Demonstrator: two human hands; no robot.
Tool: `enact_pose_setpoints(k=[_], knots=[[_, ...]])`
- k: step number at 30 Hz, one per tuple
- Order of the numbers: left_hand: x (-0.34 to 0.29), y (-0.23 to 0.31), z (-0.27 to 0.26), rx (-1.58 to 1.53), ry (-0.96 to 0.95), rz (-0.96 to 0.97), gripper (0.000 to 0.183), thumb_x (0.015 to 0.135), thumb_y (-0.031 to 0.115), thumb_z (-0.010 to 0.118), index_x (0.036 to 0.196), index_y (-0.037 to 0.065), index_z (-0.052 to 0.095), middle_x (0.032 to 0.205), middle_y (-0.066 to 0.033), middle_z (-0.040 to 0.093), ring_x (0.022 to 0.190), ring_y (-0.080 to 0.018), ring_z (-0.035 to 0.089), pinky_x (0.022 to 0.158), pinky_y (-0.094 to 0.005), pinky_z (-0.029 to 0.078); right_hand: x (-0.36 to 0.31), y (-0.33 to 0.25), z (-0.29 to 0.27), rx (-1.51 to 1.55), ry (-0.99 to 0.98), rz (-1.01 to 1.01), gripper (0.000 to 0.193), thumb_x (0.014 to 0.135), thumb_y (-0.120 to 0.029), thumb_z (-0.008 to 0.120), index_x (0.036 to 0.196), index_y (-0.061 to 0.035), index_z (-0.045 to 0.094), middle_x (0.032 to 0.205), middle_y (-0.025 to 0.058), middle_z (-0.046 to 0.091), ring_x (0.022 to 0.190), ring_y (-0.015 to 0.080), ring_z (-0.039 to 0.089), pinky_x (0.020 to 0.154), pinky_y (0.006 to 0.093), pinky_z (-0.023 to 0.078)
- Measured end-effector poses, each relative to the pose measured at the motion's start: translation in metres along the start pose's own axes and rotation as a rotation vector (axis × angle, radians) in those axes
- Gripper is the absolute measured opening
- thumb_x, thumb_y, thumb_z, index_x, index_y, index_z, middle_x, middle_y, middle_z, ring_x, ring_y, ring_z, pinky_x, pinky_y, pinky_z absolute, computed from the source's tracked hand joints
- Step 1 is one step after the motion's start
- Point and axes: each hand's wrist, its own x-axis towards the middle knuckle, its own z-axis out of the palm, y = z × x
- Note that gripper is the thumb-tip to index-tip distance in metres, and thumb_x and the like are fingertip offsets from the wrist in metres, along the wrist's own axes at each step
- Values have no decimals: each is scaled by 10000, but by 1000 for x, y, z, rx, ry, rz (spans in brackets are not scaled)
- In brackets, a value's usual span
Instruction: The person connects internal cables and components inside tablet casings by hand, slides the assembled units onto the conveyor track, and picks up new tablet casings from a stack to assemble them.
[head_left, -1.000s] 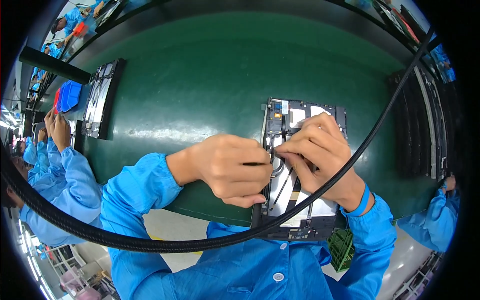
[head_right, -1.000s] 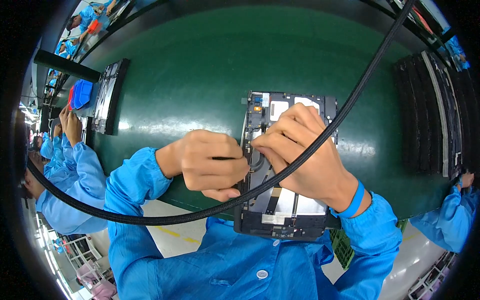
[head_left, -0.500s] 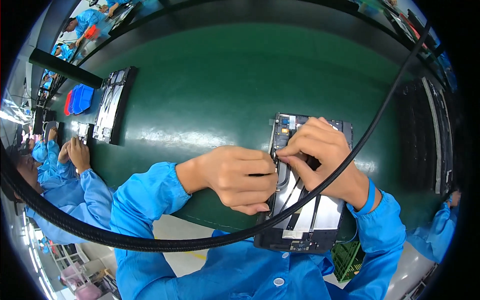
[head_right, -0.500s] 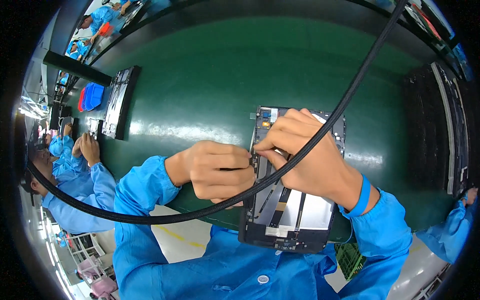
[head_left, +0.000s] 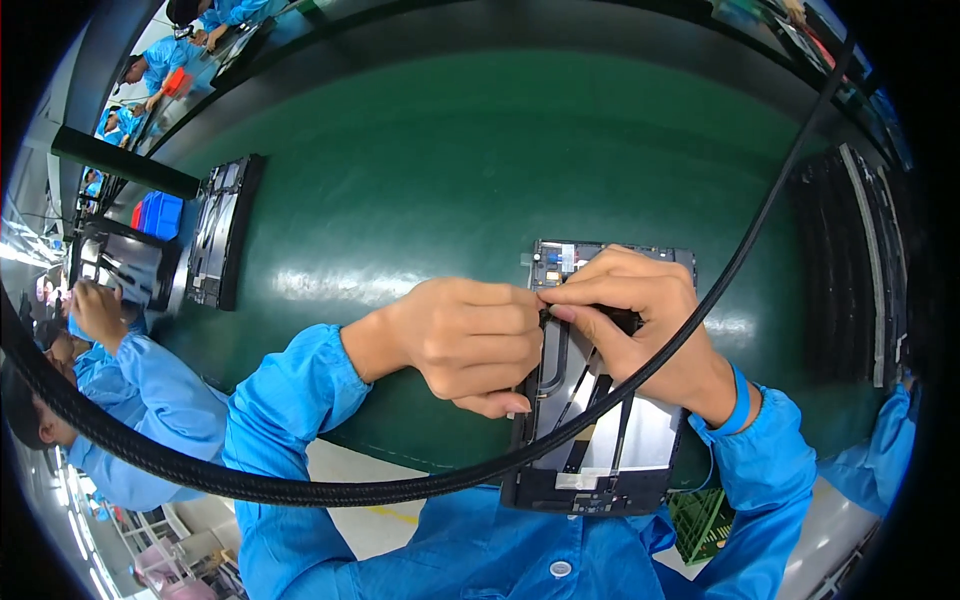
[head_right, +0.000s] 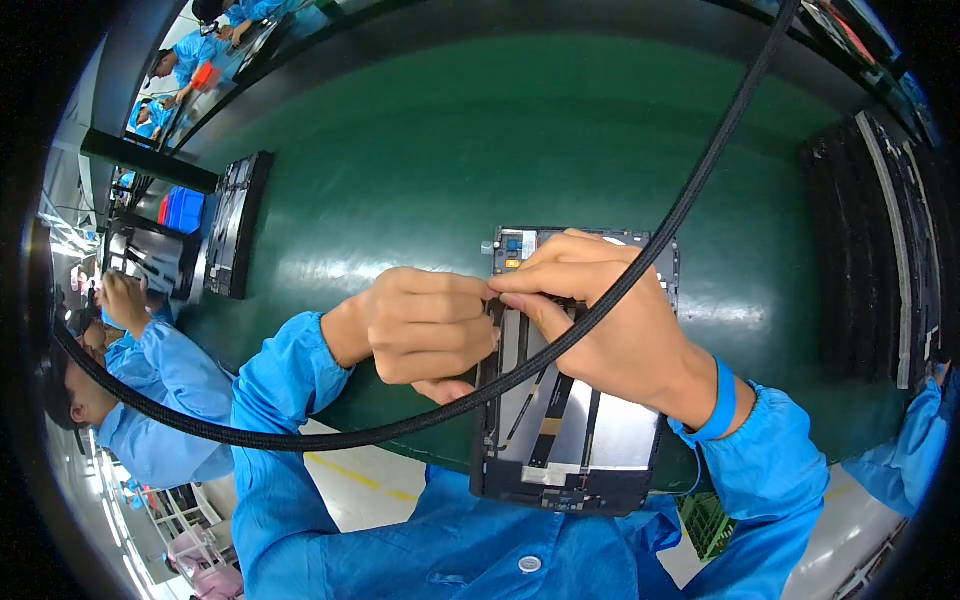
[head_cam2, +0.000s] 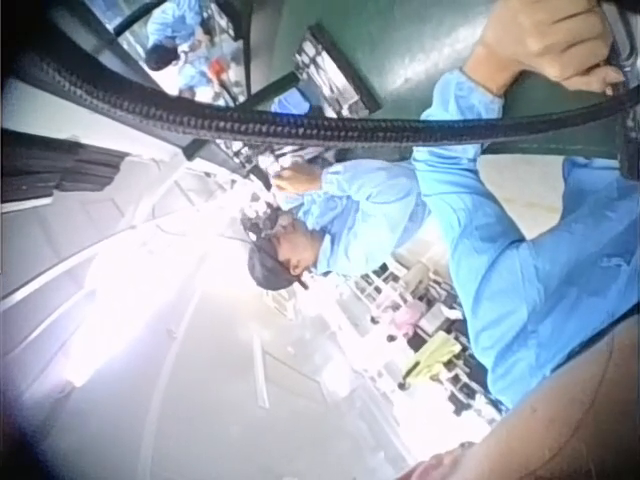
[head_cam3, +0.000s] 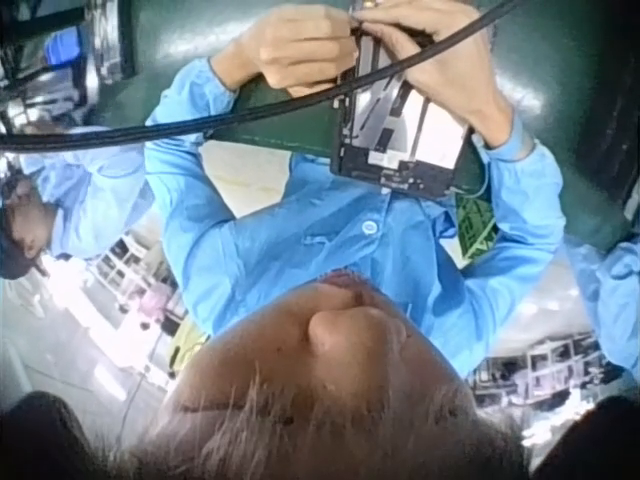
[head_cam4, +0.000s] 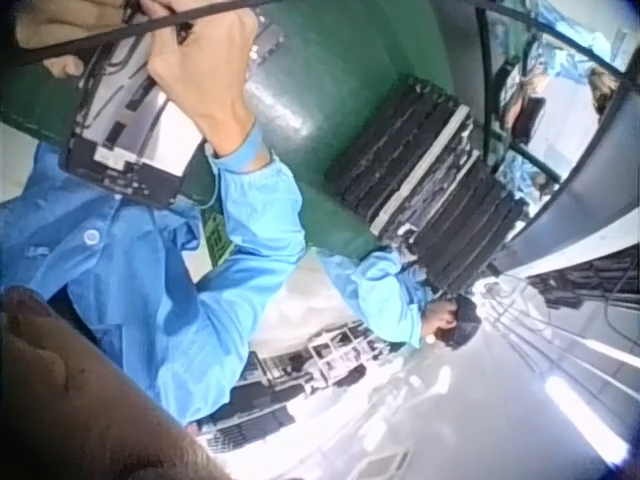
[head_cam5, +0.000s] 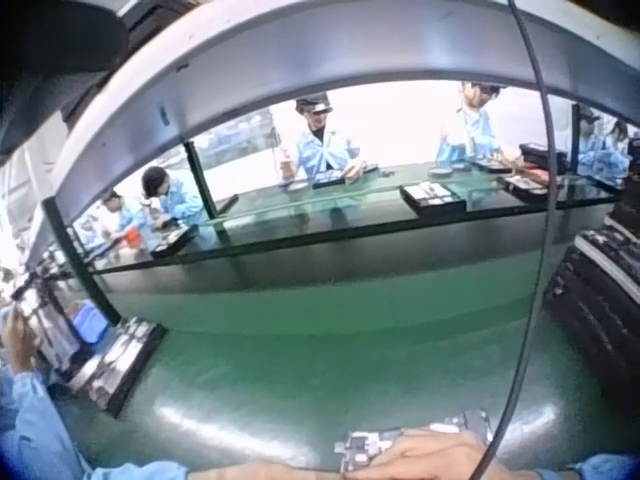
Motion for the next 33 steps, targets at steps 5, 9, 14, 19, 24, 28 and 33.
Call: enact_pose_setpoints(k=[5,9,14,19,24,28,33], knots=[[0,-9,-5,13,-50,-64,355,998,294,729,816,-9,695,893,-134,689,839,-313,694,851,-442,629,2,-5,-2,24,-20,106,325,889,37,820,1209,-21,826,940,136,809,810,250,762,741,351,592],[-3,-10,-3,27,-29,-52,350,987,299,737,849,-21,708,898,-136,692,845,-316,693,850,-434,628,2,0,1,124,11,128,428,884,43,813,1304,-28,780,916,126,807,791,231,766,761,335,602],[-5,-11,-5,83,-44,-41,349,977,300,740,884,-36,717,916,-138,697,870,-314,695,845,-419,629,5,-1,2,81,9,184,413,844,61,798,1247,-22,772,865,99,803,791,202,767,767,326,602],[-13,-12,-4,96,-64,-36,367,966,330,737,937,-35,759,942,-140,717,874,-319,714,820,-431,651,9,-7,0,49,-24,237,400,831,41,803,1226,-5,763,849,78,802,777,149,738,767,290,569],[-17,-12,-2,3,-33,-119,392,971,337,715,993,-45,801,960,-150,738,864,-329,730,804,-446,671,10,-9,0,74,-29,301,386,834,13,807,1217,7,755,832,56,793,767,103,710,771,263,546],[-20,-12,-1,1,-12,-111,380,968,315,703,1011,-47,807,949,-148,736,849,-324,723,784,-448,669,9,-9,3,71,-7,329,385,839,7,802,1221,-4,756,828,47,787,761,100,706,759,262,542],[-20,-14,0,-2,9,-117,373,964,306,699,1016,-47,810,937,-145,733,834,-318,714,768,-444,666,10,-7,3,62,-9,320,393,833,9,801,1224,-7,754,820,39,776,747,98,693,742,263,539]])
